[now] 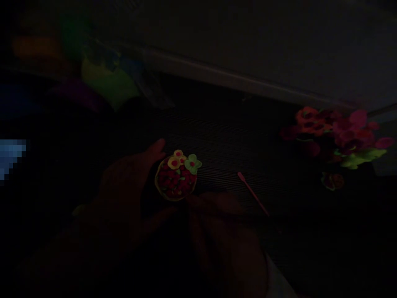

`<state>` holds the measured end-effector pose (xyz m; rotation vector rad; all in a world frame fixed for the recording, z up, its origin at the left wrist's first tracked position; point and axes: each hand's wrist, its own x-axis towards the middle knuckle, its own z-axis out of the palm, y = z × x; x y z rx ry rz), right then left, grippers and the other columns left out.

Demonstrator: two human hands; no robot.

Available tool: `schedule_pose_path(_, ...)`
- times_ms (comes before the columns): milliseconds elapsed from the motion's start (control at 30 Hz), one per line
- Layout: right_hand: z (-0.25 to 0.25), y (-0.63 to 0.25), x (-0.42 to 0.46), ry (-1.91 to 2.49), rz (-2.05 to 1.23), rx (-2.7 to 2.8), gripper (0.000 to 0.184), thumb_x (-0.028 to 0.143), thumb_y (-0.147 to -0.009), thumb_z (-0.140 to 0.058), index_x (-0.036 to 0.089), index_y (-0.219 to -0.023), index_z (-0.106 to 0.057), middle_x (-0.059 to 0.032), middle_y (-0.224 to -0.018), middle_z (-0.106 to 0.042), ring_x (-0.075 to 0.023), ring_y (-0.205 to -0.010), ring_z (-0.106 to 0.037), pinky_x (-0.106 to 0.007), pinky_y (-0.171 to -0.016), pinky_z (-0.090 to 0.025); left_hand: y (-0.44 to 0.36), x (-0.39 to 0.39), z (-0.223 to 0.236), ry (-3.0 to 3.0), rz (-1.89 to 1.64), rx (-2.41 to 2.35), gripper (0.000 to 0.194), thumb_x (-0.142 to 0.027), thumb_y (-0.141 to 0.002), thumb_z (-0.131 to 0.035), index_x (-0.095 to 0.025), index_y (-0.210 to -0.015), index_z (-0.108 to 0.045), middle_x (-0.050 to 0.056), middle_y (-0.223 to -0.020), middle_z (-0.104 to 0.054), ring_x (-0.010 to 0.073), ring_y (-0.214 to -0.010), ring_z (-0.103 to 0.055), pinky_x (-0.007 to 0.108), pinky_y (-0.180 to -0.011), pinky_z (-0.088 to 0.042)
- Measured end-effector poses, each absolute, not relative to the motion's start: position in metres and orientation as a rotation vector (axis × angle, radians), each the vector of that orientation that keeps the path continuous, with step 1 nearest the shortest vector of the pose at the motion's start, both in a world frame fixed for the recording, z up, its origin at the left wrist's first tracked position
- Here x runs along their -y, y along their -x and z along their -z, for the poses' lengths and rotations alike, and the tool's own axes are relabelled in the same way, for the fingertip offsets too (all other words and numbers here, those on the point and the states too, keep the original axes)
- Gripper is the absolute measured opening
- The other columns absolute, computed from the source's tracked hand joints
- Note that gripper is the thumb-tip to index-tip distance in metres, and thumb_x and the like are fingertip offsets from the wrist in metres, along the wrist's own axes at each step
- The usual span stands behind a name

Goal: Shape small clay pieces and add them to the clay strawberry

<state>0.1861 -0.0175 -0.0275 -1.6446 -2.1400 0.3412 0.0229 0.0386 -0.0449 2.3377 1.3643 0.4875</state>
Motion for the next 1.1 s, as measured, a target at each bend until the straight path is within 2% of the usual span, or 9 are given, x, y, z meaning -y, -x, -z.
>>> schedule_pose_path(400,0.0287,-0.1859,0.0163,1.643,-0.312,2.179,0.023,0.013,-0.077,-0.047,0.015,-0.097,-0.059,-0.0043,-0.084,-0.064,-0.0135,-0.075,-0.06,-0.024,-0.063,-0.051,-0.0256,-0.0405,0.0442,-2.35,-0.515,-1.354,0.072,-0.033,-0.071,-0.055,-0.024,-0.131,-0.015,0.004,-0.121,-0.048,0.0236,-0.109,-0.044,0.041,-0.091,-0.031)
schedule_pose_path(767,0.0268,-0.181,0.0152,1.689,-0.298,2.137,0.019,0.017,-0.078,-0.047,0.017,-0.094,-0.058,-0.0038,-0.081,-0.064,-0.015,-0.073,-0.06,-0.029,-0.065,-0.051,-0.0265,-0.0389,0.0432,-2.325,-0.532,-1.348,0.067,-0.031,-0.072,-0.053,-0.024,-0.13,-0.018,0.004,-0.118,-0.05,0.023,-0.11,-0.043,0.039,-0.09,-0.032)
schedule_pose_path(1100,0.03,-0.1834,0.0168,1.68,-0.31,2.191,0.029,0.017,-0.079,-0.045,0.017,-0.107,-0.054,-0.0051,-0.085,-0.064,-0.016,-0.075,-0.06,-0.031,-0.065,-0.051,-0.0271,-0.0395,0.0405,-2.325,-0.519,-1.338,0.065,-0.03,-0.072,-0.054,-0.024,-0.128,-0.022,0.004,-0.12,-0.049,0.0229,-0.11,-0.044,0.039,-0.09,-0.033)
